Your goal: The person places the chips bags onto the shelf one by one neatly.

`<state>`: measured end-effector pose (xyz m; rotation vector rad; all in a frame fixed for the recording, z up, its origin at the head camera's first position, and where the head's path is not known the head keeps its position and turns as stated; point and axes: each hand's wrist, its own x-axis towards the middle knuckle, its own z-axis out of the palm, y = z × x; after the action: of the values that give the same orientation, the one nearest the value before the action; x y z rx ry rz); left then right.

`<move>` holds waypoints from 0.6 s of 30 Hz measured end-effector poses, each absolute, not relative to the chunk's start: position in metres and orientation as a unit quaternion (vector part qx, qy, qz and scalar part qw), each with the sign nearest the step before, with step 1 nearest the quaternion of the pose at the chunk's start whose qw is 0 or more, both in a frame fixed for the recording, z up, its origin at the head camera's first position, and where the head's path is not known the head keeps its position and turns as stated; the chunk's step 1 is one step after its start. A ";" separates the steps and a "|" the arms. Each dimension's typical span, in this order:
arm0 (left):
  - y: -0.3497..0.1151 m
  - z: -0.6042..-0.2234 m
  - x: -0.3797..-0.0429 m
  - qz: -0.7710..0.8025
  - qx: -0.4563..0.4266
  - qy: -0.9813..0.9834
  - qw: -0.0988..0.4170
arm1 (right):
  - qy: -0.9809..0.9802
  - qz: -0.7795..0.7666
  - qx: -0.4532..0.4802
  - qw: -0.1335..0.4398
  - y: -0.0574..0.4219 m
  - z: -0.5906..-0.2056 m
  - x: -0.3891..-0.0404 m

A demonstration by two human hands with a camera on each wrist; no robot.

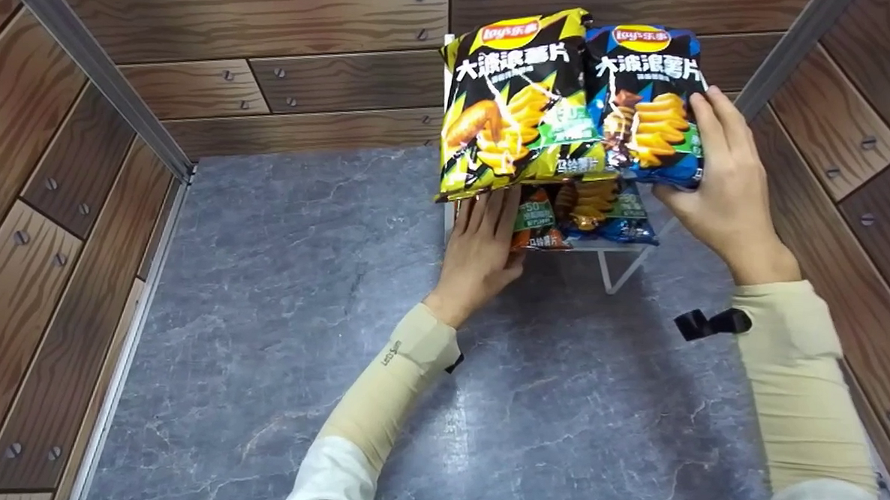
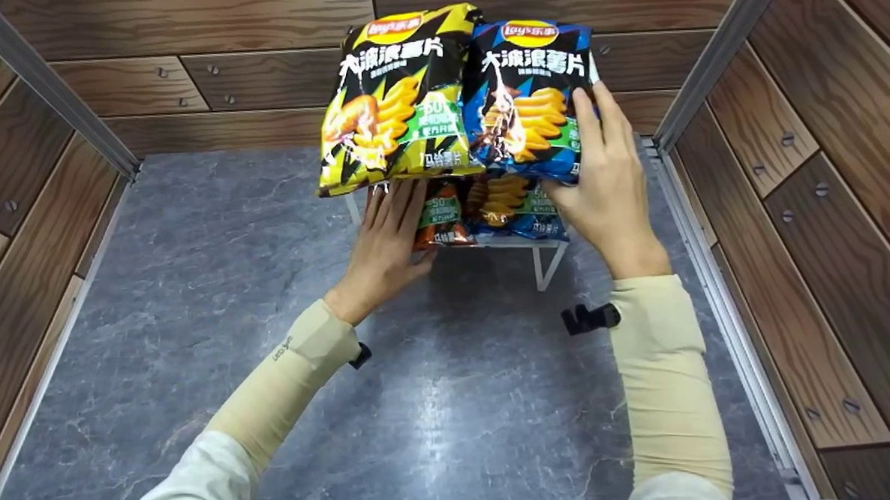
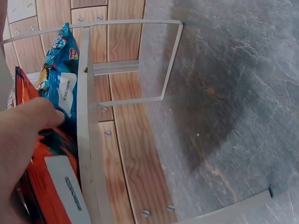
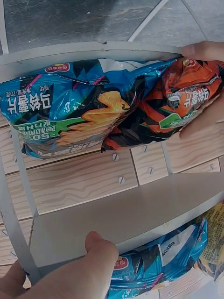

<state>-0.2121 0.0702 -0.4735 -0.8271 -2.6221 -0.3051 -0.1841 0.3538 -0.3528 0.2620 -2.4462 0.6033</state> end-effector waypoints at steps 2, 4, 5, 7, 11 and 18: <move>0.067 -0.473 -0.211 -0.121 -0.308 -0.924 0.192 | -0.920 0.231 0.103 0.297 0.355 -0.353 -0.186; 0.062 -0.472 -0.209 -0.139 -0.327 -0.913 0.199 | -0.920 0.236 0.105 0.296 0.355 -0.353 -0.187; 0.059 -0.472 -0.208 -0.149 -0.340 -0.906 0.204 | -0.920 0.236 0.105 0.296 0.355 -0.353 -0.187; 0.053 -0.472 -0.205 -0.172 -0.368 -0.888 0.214 | -0.919 0.238 0.104 0.296 0.355 -0.353 -0.187; 0.036 -0.473 -0.196 -0.209 -0.415 -0.851 0.243 | -0.917 0.241 0.104 0.300 0.356 -0.353 -0.185; -0.001 -0.472 -0.179 -0.261 -0.441 -0.816 0.267 | -0.901 0.262 0.110 0.327 0.363 -0.351 -0.173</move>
<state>-0.1790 -0.0006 -0.4722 -1.1902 -2.2040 -0.7042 -0.1732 0.3625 -0.3509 0.2892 -2.3605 0.6868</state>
